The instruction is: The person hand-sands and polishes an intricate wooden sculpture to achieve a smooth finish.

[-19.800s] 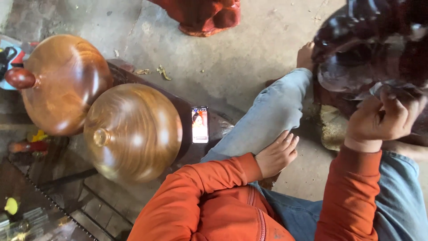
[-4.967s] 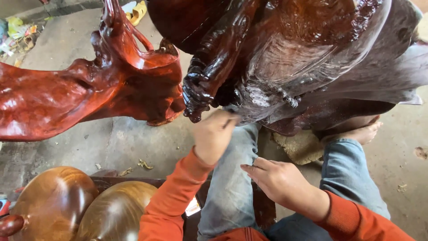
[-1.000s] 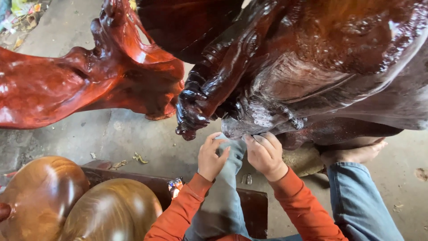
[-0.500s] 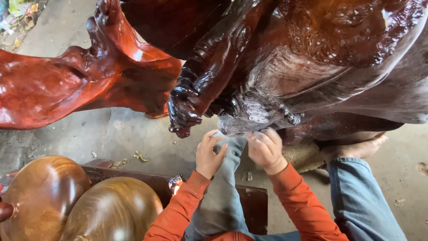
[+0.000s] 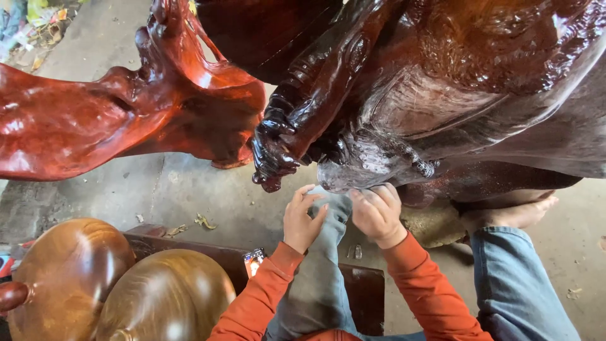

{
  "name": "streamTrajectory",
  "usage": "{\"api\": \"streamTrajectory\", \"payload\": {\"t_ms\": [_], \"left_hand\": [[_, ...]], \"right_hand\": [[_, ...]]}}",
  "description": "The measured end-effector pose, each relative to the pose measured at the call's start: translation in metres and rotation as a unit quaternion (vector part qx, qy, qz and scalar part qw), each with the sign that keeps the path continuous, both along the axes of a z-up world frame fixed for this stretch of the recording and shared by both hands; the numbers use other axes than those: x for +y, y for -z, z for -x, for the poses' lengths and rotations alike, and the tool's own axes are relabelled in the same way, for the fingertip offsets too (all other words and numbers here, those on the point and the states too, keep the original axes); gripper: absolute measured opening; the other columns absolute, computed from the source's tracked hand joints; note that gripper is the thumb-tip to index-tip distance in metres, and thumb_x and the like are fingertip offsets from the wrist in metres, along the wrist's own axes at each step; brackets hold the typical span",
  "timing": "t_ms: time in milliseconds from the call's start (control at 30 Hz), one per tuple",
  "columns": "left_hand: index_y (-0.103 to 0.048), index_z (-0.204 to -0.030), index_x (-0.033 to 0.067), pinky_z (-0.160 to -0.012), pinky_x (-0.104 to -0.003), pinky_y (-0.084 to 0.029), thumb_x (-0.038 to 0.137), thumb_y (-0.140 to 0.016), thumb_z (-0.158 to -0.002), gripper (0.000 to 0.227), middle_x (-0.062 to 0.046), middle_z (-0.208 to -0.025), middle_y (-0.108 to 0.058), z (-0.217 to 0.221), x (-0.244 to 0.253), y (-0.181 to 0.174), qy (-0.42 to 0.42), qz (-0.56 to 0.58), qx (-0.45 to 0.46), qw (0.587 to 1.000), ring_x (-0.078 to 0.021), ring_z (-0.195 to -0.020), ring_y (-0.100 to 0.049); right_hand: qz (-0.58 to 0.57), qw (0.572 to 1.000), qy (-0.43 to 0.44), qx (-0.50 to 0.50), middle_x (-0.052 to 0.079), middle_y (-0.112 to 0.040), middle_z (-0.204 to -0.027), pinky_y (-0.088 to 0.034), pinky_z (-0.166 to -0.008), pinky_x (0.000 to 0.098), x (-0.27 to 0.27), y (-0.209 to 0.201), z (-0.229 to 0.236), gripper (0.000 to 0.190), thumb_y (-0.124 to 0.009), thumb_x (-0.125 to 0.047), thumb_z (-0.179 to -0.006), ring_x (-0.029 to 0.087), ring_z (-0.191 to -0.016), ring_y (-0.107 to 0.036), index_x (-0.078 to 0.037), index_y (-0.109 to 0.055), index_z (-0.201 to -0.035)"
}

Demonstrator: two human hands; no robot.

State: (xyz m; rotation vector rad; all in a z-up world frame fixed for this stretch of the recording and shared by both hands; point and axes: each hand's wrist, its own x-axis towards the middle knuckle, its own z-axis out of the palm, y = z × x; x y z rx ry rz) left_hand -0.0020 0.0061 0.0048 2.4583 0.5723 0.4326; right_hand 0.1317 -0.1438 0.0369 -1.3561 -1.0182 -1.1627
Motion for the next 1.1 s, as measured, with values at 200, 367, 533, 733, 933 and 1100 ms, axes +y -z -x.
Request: {"api": "streamTrajectory", "payload": {"t_ms": [200,367,533,733,933,1100], "left_hand": [[-0.075,-0.102,0.0204,-0.094,-0.041,-0.048,0.023,-0.080,-0.084,0.019,-0.003,-0.131,-0.062,-0.001,-0.005,0.001,0.007,-0.003,-0.012,1.000,-0.0302,-0.106,-0.072],[-0.076,-0.101,0.0194,-0.093,-0.041,-0.048,0.022,-0.081,-0.083,0.018,-0.004,-0.130,-0.063,0.000,-0.003,0.003,0.005,-0.014,-0.019,1.000,-0.0302,-0.104,-0.072],[-0.076,-0.101,0.0194,-0.093,-0.042,-0.048,0.023,-0.081,-0.084,0.018,-0.005,-0.130,-0.063,0.000,-0.006,0.003,0.006,0.002,-0.011,1.000,-0.0311,-0.104,-0.072],[-0.076,-0.102,0.0185,-0.094,-0.042,-0.048,0.023,-0.078,-0.086,0.016,-0.006,-0.130,-0.063,0.001,-0.002,-0.003,0.005,0.003,0.000,1.000,-0.0327,-0.104,-0.072],[-0.075,-0.102,0.0199,-0.094,-0.043,-0.048,0.023,-0.079,-0.087,0.016,-0.005,-0.131,-0.063,0.001,-0.009,0.004,0.015,0.001,-0.003,1.000,-0.0316,-0.105,-0.072],[-0.076,-0.103,0.0191,-0.094,-0.044,-0.049,0.023,-0.078,-0.088,0.015,-0.006,-0.130,-0.063,0.000,-0.007,-0.005,0.015,-0.004,0.011,1.000,-0.0328,-0.104,-0.072]], "right_hand": [[-0.025,0.999,0.007,0.024,0.015,-0.057,-0.064,-0.044,-0.048,0.0404,0.012,-0.004,0.011,0.016,-0.068,0.012,-0.085,0.030,-0.045,-0.048,0.001,-0.065,-0.074],[-0.031,0.999,0.022,0.000,0.016,-0.057,-0.065,-0.043,-0.047,0.0405,0.005,-0.007,0.005,0.014,-0.067,0.013,-0.086,0.030,-0.045,-0.047,0.003,-0.067,-0.076],[-0.046,0.998,0.020,0.038,0.017,-0.055,-0.063,-0.043,-0.044,0.0400,0.008,0.003,0.014,0.020,-0.067,0.015,-0.087,0.030,-0.042,-0.045,0.002,-0.061,-0.074],[-0.020,0.999,0.035,0.012,0.017,-0.055,-0.065,-0.044,-0.046,0.0397,0.004,0.039,0.000,0.024,-0.068,0.013,-0.086,0.030,-0.044,-0.046,0.000,-0.060,-0.068],[-0.037,0.999,0.022,0.029,0.015,-0.058,-0.065,-0.045,-0.047,0.0387,0.008,0.039,0.006,0.023,-0.069,0.012,-0.086,0.029,-0.046,-0.050,-0.001,-0.063,-0.068],[-0.035,0.999,0.014,0.008,0.017,-0.058,-0.065,-0.044,-0.048,0.0416,-0.006,0.018,-0.008,0.012,-0.068,0.012,-0.087,0.031,-0.047,-0.049,0.004,-0.069,-0.078]]}}
